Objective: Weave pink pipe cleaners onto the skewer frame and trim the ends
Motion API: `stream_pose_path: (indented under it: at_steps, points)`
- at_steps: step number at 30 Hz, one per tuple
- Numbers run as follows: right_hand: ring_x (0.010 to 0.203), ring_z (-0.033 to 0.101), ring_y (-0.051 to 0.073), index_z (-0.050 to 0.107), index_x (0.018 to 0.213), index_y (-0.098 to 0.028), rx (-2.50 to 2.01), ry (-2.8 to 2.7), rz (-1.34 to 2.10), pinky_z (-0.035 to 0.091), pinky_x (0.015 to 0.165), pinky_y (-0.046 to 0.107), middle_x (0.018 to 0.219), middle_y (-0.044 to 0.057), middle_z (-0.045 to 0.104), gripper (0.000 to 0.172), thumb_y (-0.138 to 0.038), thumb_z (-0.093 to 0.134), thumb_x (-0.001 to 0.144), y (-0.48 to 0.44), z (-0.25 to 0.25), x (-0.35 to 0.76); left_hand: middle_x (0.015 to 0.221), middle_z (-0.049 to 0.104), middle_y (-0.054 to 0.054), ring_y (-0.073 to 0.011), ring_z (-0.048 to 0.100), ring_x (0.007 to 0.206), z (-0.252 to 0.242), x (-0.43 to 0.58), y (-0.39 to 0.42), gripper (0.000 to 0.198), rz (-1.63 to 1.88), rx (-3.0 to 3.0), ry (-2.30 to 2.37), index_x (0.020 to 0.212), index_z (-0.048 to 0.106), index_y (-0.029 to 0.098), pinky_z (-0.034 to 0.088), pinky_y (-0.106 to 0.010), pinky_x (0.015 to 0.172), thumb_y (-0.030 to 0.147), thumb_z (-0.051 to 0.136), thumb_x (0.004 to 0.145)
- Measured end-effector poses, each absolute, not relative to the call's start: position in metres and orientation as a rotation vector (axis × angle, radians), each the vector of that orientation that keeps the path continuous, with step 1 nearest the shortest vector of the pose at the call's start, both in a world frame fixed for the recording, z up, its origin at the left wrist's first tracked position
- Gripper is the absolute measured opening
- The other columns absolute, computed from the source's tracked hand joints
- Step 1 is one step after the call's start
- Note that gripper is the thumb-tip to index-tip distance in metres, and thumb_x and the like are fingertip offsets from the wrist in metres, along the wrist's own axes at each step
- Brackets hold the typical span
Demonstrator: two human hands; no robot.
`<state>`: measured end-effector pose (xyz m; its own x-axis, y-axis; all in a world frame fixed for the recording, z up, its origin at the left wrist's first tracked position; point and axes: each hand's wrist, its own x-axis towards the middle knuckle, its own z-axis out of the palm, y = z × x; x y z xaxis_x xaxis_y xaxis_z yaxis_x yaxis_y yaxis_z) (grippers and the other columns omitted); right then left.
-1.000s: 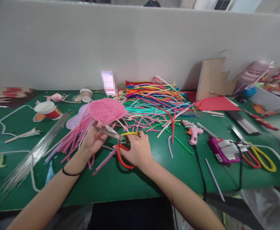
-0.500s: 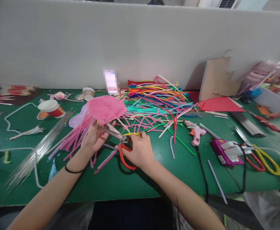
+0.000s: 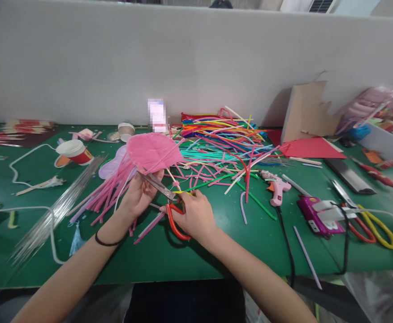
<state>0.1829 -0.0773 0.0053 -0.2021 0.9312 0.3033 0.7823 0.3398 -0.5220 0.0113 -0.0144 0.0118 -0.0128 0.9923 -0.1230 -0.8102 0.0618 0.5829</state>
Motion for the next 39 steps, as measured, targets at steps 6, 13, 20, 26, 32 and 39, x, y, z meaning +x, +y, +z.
stream_pose_path:
  at_steps: [6,13,20,26,32,39]
  points:
    - [0.076,0.060,0.020,0.066,0.084,-0.018,-1.523,-2.093,0.282,0.044,0.067,0.027,0.076,0.007,0.067,0.045,-0.062,0.058,0.083,-0.079,0.005,0.181,0.093,0.076,-0.001,-0.0133,0.071,0.092,0.015,0.013,-0.015,0.009,1.450,0.280,0.658,0.090,0.070,0.020,0.055,-0.023,0.090,0.026,0.064,0.088]
    - [0.081,0.057,0.023,0.065,0.086,-0.019,-1.525,-2.212,0.096,0.040,0.069,0.030,0.077,0.008,0.067,0.047,-0.065,0.053,0.085,-0.079,0.002,0.185,0.099,0.075,-0.007,-0.0255,0.068,0.102,0.031,-0.004,-0.015,0.049,1.451,0.444,0.601,0.111,0.066,0.022,0.055,-0.043,0.091,0.061,0.051,0.086]
    - [0.088,0.054,0.027,0.065,0.088,-0.018,-1.512,-2.345,-0.086,0.036,0.071,0.034,0.085,0.011,0.070,0.044,-0.061,0.053,0.086,-0.081,-0.001,0.184,0.115,0.070,-0.010,-0.0252,0.065,0.108,0.027,-0.008,-0.008,0.041,1.441,0.445,0.678,0.115,0.064,0.019,0.054,-0.040,0.095,0.050,0.053,0.090]
    - [0.086,0.053,0.029,0.065,0.087,-0.017,-1.523,-2.349,-0.194,0.033,0.070,0.036,0.077,0.010,0.071,0.039,-0.055,0.056,0.087,-0.083,-0.001,0.181,0.122,0.067,-0.012,-0.0273,0.061,0.116,0.023,-0.004,-0.007,0.050,1.494,0.379,0.660,0.122,0.060,0.022,0.054,-0.040,0.095,0.057,0.051,0.088]
    - [0.090,0.056,0.029,0.065,0.083,-0.017,-1.508,-2.344,-0.258,0.035,0.073,0.037,0.078,0.011,0.071,0.035,-0.051,0.058,0.087,-0.079,0.000,0.184,0.122,0.067,-0.013,-0.0276,0.061,0.116,0.025,-0.003,-0.007,0.052,1.504,0.326,0.629,0.127,0.057,0.021,0.054,-0.041,0.094,0.056,0.050,0.089]
    - [0.106,0.056,0.030,0.065,0.082,-0.014,-1.327,-2.430,-0.421,0.033,0.091,0.041,0.083,0.015,0.072,0.026,-0.036,0.054,0.090,-0.068,0.003,0.189,0.117,0.069,-0.013,-0.0260,0.065,0.110,0.029,-0.001,-0.010,0.054,1.498,0.350,0.632,0.127,0.056,0.019,0.054,-0.039,0.095,0.056,0.051,0.089]
